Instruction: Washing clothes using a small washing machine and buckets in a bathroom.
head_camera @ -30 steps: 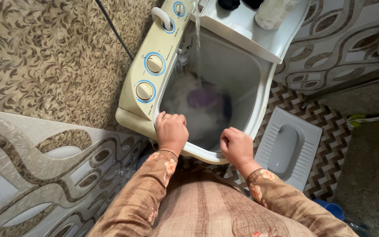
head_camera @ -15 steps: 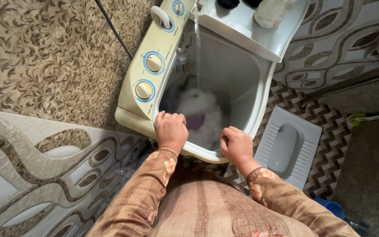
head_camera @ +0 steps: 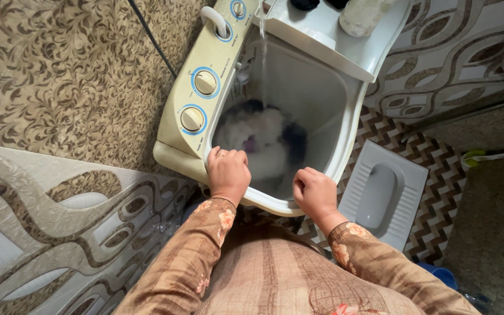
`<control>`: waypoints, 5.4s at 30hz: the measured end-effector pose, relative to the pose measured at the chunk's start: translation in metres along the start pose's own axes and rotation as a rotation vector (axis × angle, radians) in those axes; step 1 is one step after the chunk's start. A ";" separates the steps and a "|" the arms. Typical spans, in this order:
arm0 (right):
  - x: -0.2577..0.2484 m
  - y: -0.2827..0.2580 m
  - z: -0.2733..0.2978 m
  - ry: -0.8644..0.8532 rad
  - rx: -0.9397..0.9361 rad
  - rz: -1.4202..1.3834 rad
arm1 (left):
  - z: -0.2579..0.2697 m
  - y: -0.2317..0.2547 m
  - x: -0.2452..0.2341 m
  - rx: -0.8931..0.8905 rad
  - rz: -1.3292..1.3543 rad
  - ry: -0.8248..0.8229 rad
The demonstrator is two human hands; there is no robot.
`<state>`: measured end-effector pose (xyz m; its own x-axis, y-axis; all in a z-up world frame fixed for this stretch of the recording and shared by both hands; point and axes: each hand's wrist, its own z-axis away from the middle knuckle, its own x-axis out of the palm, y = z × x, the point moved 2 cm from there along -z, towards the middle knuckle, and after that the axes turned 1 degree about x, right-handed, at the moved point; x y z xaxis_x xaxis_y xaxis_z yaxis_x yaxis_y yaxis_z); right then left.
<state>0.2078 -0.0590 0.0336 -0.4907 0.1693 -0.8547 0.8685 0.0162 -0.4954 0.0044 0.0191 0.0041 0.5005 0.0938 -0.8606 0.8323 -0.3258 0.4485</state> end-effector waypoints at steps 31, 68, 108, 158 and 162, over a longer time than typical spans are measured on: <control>-0.001 -0.001 0.000 0.006 -0.003 -0.010 | 0.000 0.000 0.000 0.008 -0.008 0.000; 0.255 0.092 -0.088 -1.039 -0.306 0.288 | 0.003 0.006 -0.009 -0.002 0.035 0.026; 0.008 0.070 -0.164 -0.550 0.697 -1.326 | 0.006 -0.002 0.012 0.046 0.036 0.193; -0.211 -0.196 -0.402 0.251 -0.706 0.259 | -0.056 0.052 -0.215 -0.015 0.564 0.332; -0.240 -0.193 -0.317 0.241 -0.793 0.005 | -0.045 0.051 -0.199 0.158 0.492 0.393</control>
<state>0.1795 0.2095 0.3833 -0.5365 0.3762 -0.7554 0.7067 0.6896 -0.1584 -0.0426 0.0264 0.2092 0.8895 0.2256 -0.3973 0.4529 -0.5505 0.7013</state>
